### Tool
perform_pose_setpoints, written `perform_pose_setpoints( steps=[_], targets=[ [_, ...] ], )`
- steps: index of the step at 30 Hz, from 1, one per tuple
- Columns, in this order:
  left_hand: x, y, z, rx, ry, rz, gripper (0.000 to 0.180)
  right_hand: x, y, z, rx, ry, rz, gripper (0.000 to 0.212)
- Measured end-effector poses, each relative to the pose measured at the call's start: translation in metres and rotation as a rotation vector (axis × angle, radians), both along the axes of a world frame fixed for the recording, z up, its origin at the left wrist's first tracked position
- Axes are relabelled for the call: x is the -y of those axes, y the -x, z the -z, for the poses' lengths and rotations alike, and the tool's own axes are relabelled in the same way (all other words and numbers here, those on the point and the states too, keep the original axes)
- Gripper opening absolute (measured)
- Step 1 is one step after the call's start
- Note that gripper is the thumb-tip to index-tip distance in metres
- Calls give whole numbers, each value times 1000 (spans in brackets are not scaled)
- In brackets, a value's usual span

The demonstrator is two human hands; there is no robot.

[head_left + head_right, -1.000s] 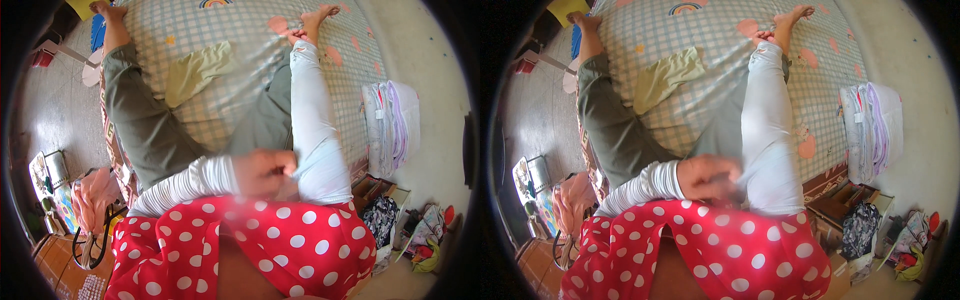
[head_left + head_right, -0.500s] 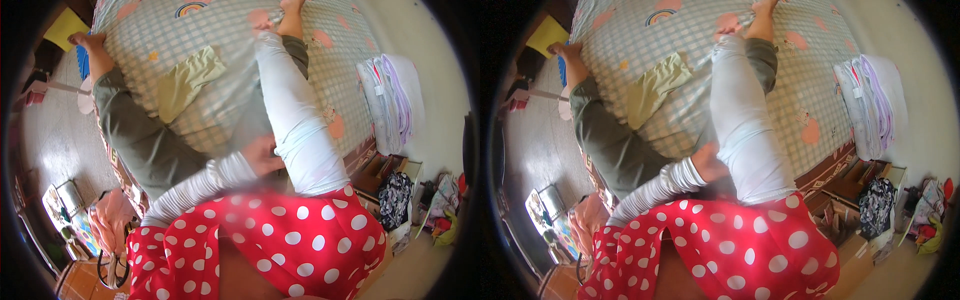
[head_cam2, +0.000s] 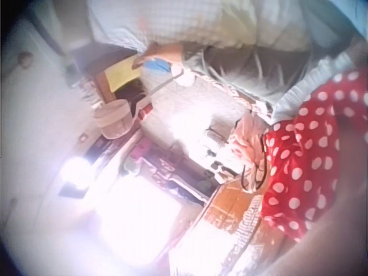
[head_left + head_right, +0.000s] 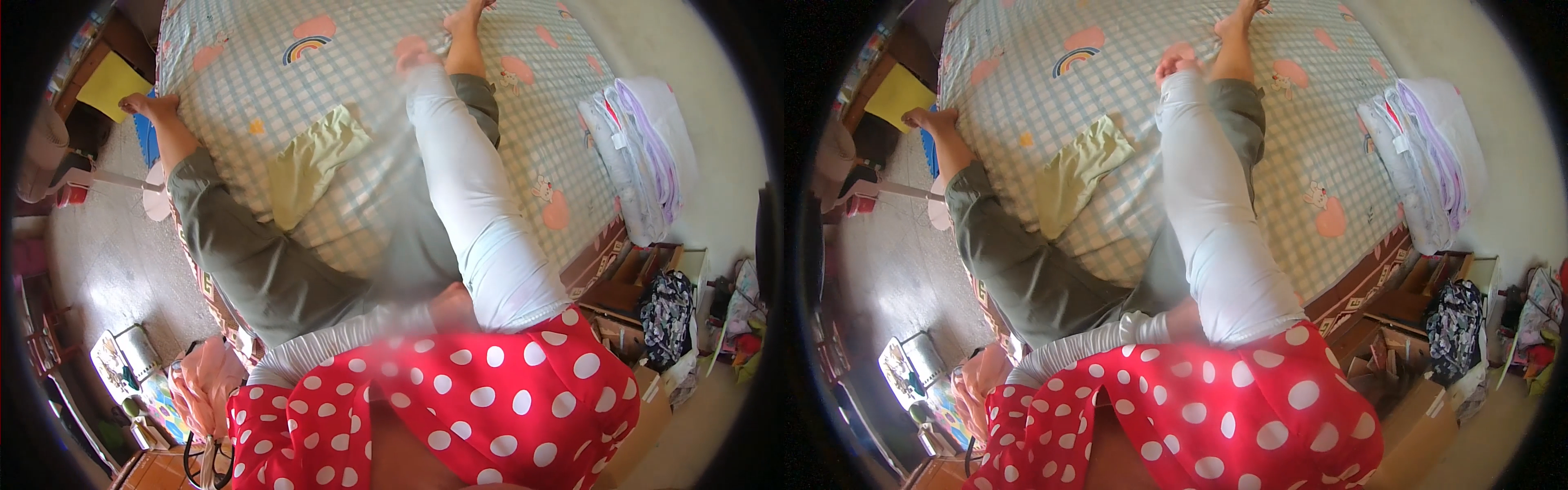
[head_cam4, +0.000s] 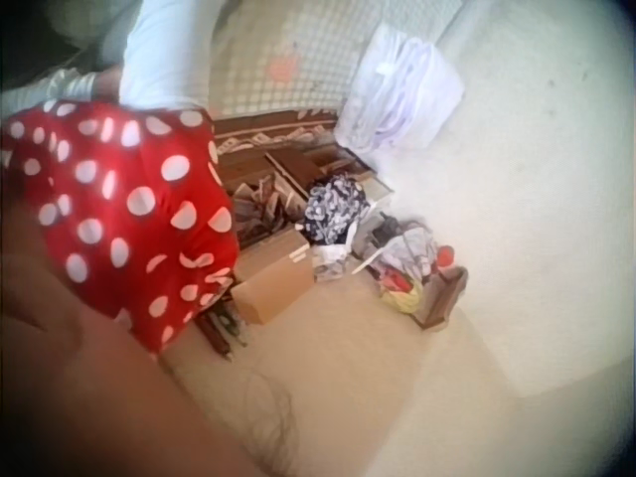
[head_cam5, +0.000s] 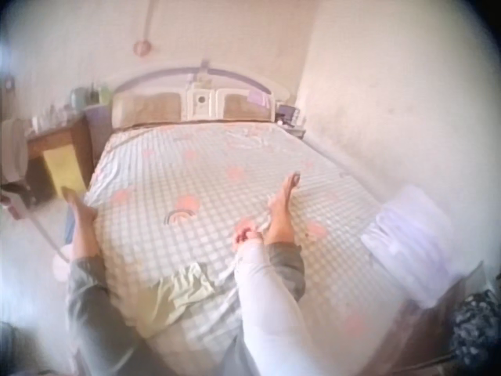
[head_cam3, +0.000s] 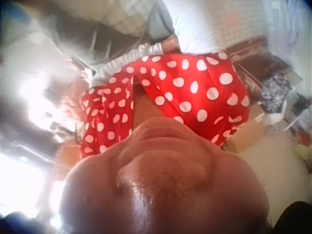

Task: The person flattens and folds a cloth on a bed by hand, then adjusts their arm sleeve.

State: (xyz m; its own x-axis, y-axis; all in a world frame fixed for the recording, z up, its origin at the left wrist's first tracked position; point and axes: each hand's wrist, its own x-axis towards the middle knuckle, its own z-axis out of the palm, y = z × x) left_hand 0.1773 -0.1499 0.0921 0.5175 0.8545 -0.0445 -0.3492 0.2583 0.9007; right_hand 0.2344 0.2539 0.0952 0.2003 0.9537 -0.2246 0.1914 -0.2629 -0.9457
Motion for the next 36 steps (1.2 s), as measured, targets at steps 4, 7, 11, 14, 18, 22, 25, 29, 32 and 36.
perform_pose_setpoints(
  steps=[4,7,11,14,18,22,25,29,32,36],
  targets=[
    [-46,40,-107,-225,-268,422,20,7,-31,27,615,-333,111,14],
    [-56,58,-127,-212,-253,61,12,40,-11,19,1581,-531,-240,23],
    [-72,43,-150,-213,-435,-59,13,83,-30,16,1927,111,-316,41],
    [-79,26,-163,-328,-596,23,16,92,-45,29,1699,192,-243,41],
    [-84,19,-170,-364,-429,185,14,91,-47,37,1812,218,-269,43],
    [-84,23,-173,-490,-469,193,12,94,-38,36,1874,240,-298,46],
    [-81,22,-166,-515,-704,10,11,92,-40,37,1889,236,-280,45],
    [-76,22,-171,-600,-652,18,12,91,-37,41,1886,232,-291,45],
    [-77,23,-176,-650,-682,98,13,90,-38,43,1878,213,-286,45],
    [-69,26,-187,-587,-507,129,11,92,-39,45,1876,195,-287,45]
  ],
)
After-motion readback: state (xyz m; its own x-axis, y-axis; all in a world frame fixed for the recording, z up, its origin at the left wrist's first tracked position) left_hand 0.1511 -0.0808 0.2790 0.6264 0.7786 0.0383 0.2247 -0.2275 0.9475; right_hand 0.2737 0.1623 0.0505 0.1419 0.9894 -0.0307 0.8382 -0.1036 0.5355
